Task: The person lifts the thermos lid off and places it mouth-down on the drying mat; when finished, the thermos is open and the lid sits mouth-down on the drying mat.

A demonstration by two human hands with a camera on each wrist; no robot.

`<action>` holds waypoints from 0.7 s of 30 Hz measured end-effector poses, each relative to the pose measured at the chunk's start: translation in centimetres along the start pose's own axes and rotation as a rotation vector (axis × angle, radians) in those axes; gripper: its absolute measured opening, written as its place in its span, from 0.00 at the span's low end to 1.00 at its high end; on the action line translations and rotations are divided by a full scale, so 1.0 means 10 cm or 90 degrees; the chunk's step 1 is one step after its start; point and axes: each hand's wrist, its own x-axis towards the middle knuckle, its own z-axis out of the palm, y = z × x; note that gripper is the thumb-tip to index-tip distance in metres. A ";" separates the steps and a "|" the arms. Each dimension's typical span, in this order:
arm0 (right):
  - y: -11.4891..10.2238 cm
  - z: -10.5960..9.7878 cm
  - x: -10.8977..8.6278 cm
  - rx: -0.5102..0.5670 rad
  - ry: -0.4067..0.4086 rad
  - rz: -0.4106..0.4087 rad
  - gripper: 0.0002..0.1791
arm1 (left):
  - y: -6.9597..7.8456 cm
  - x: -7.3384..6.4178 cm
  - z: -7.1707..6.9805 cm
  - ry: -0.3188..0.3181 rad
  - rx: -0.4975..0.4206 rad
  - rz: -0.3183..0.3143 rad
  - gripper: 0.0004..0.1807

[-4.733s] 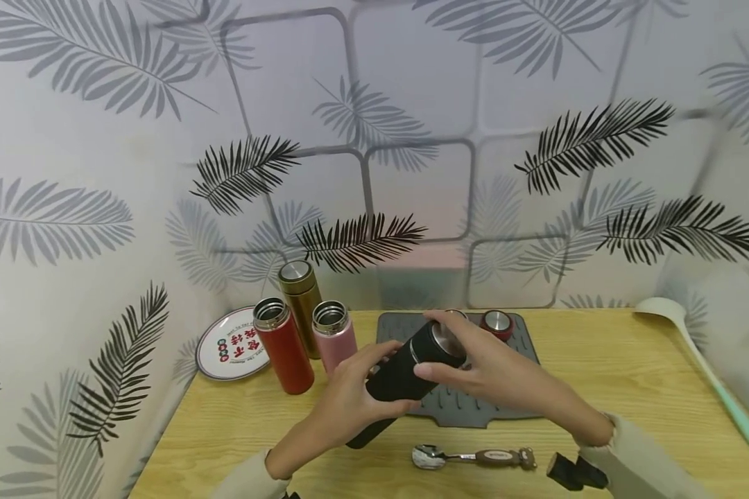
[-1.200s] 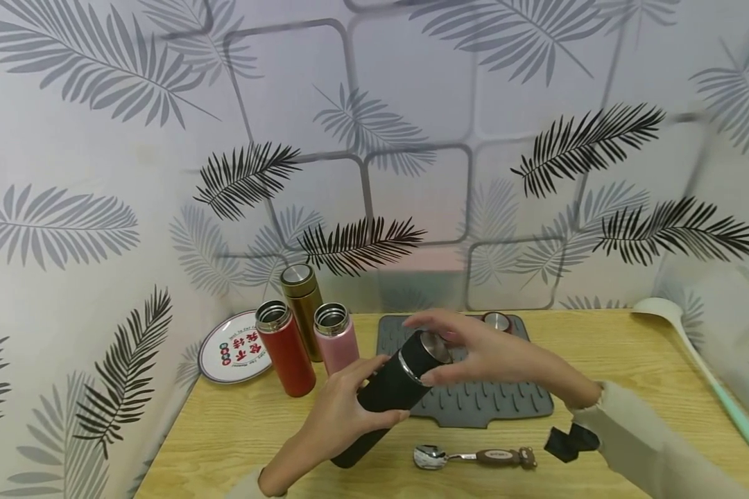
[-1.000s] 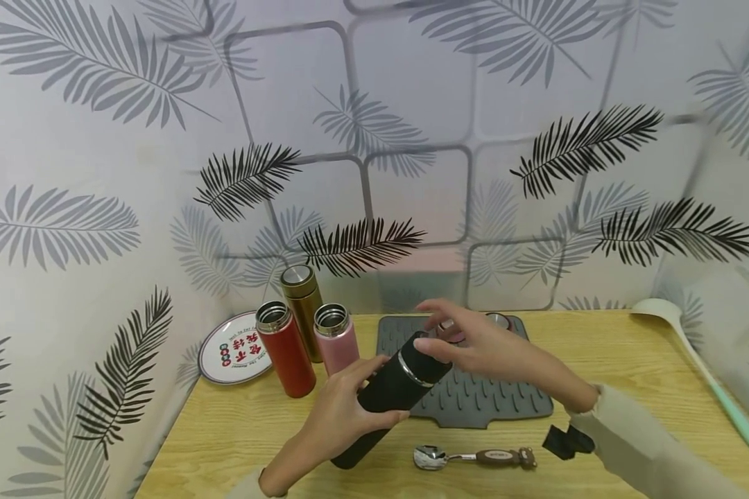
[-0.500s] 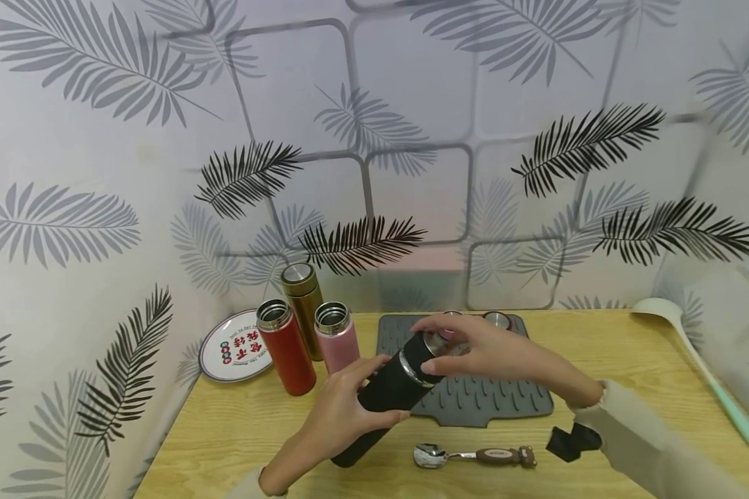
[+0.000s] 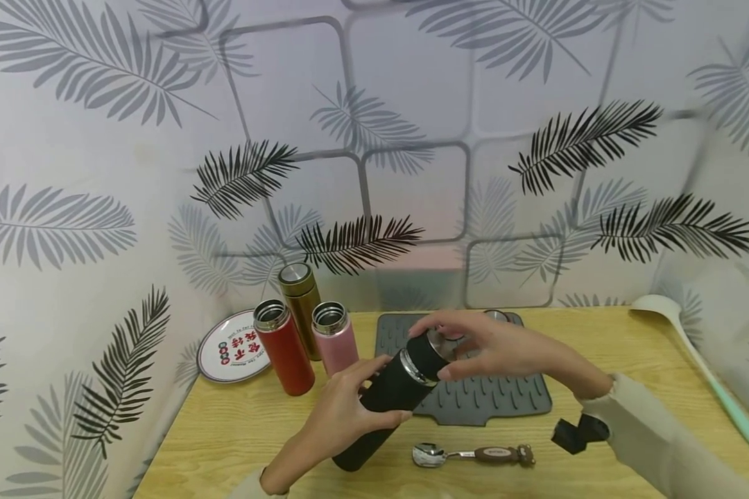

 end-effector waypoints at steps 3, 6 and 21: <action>0.02 -0.02 -0.01 -0.003 -0.003 -0.006 0.33 | 0.00 0.00 0.00 -0.001 0.001 0.004 0.43; 0.04 -0.02 -0.01 -0.001 0.000 -0.004 0.33 | 0.00 0.00 0.01 0.001 0.002 0.009 0.43; 0.13 -0.17 -0.10 -0.050 0.148 0.065 0.32 | -0.12 -0.02 -0.14 0.097 -0.074 -0.056 0.42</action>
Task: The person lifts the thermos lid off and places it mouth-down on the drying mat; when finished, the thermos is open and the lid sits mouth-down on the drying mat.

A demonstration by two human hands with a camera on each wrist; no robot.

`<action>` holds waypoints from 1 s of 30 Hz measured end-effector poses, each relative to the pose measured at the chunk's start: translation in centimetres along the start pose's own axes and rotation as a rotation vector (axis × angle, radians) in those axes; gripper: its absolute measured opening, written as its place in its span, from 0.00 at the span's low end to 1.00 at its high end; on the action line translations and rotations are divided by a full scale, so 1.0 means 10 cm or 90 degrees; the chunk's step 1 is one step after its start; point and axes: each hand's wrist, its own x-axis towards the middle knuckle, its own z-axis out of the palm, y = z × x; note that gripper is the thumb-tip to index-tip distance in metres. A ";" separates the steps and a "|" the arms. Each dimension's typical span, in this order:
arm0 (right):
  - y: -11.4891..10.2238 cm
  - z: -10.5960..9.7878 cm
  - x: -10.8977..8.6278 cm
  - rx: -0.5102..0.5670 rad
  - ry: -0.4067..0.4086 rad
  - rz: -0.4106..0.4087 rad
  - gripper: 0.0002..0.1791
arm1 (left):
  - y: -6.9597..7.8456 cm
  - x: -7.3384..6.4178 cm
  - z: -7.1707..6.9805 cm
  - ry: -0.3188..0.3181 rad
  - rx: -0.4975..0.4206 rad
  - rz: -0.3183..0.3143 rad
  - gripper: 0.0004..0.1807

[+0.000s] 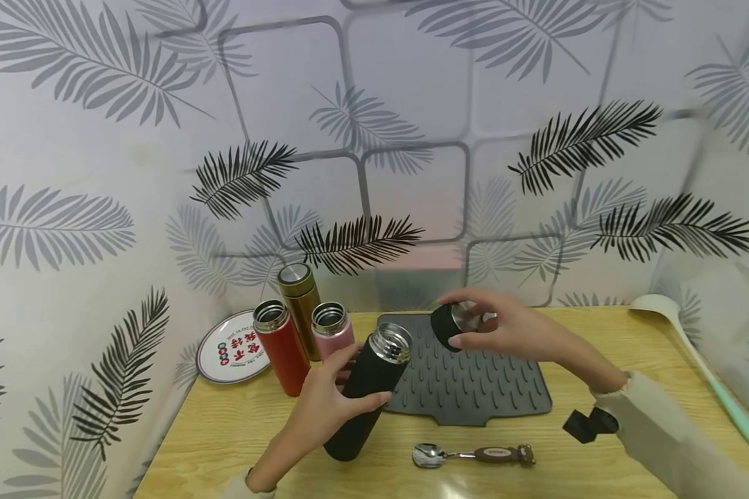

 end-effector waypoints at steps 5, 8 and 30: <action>0.23 -0.01 0.06 -0.064 0.051 0.037 0.33 | -0.07 0.00 -0.08 0.056 -0.008 -0.004 0.43; 0.42 0.03 0.13 -0.078 0.076 0.058 0.35 | -0.11 -0.02 -0.13 0.082 -0.024 -0.009 0.44; 1.09 0.64 0.93 -0.225 0.072 0.071 0.35 | -0.30 -0.10 -0.21 0.150 -0.066 -0.073 0.43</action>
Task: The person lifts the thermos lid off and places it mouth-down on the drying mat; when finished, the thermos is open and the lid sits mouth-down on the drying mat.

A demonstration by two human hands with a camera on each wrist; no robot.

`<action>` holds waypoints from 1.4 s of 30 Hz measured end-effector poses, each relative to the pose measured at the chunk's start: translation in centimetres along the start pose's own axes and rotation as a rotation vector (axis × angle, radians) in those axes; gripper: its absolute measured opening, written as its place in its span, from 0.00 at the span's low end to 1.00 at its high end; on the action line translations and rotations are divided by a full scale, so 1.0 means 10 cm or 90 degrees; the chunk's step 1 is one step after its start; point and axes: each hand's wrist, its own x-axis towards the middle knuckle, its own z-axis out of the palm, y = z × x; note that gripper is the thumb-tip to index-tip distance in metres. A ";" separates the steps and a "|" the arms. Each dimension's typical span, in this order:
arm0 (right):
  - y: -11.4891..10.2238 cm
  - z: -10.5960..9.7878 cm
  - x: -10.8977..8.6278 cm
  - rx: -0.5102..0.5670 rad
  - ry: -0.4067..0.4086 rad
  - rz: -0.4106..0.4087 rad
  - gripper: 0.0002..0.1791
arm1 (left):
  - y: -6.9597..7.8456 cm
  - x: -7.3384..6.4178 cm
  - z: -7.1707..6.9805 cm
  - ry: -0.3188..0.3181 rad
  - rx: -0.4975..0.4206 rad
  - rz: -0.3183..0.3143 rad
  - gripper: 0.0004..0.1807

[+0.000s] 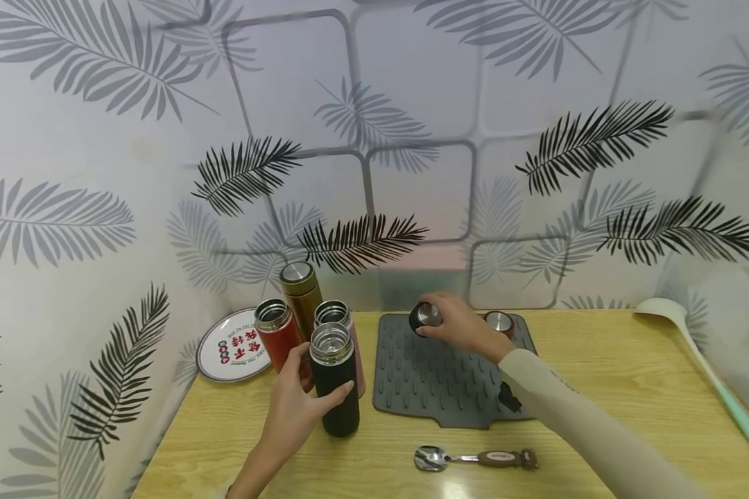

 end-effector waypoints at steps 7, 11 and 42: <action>0.12 0.09 0.06 -0.027 0.009 -0.006 0.35 | -0.06 0.03 0.09 -0.003 -0.018 0.009 0.42; 0.18 0.18 0.15 -0.055 0.009 -0.021 0.35 | -0.11 0.07 0.10 0.011 -0.015 0.006 0.43; 0.11 0.50 0.49 -0.144 -0.063 -0.001 0.25 | -0.28 0.43 0.22 0.019 -0.001 0.064 0.47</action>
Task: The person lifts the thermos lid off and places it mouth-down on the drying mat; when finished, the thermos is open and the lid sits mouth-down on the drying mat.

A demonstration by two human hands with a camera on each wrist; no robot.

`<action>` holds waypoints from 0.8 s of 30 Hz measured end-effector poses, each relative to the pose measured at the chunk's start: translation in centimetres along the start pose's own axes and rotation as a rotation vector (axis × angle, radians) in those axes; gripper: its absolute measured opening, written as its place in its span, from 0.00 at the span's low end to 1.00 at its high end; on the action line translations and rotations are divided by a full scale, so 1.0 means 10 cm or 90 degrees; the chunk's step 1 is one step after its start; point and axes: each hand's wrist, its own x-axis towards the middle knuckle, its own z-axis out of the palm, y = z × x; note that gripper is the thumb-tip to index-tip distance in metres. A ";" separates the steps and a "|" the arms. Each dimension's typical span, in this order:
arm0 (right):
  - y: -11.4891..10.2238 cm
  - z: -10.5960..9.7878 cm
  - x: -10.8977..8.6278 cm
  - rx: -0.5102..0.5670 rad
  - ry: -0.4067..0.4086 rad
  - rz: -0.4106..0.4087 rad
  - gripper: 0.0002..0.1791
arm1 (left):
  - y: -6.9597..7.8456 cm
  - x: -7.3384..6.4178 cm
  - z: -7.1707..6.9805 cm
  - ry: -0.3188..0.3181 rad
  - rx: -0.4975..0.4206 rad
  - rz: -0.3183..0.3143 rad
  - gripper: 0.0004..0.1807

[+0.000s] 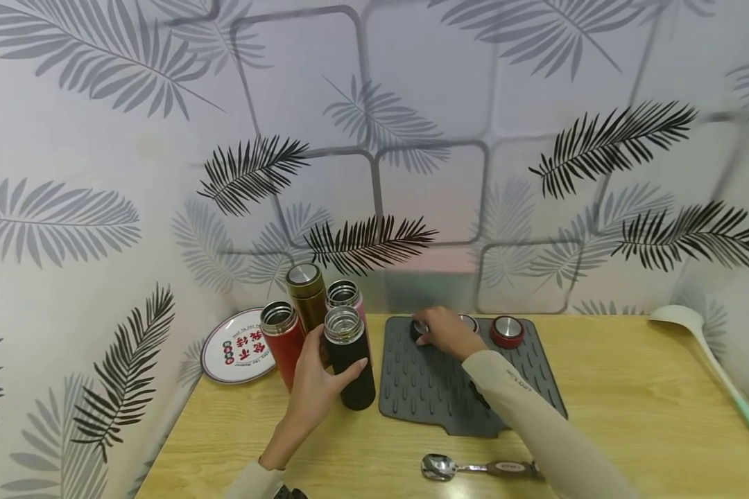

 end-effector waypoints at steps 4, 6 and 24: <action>-0.01 0.00 0.01 -0.015 -0.012 0.032 0.26 | -0.01 0.01 0.01 -0.001 0.008 0.000 0.49; -0.03 0.01 0.03 -0.030 -0.017 0.044 0.26 | -0.01 0.02 0.01 0.000 0.014 -0.001 0.50; -0.10 0.13 0.02 -0.055 0.032 0.023 0.24 | 0.01 0.01 -0.02 -0.004 0.027 -0.017 0.47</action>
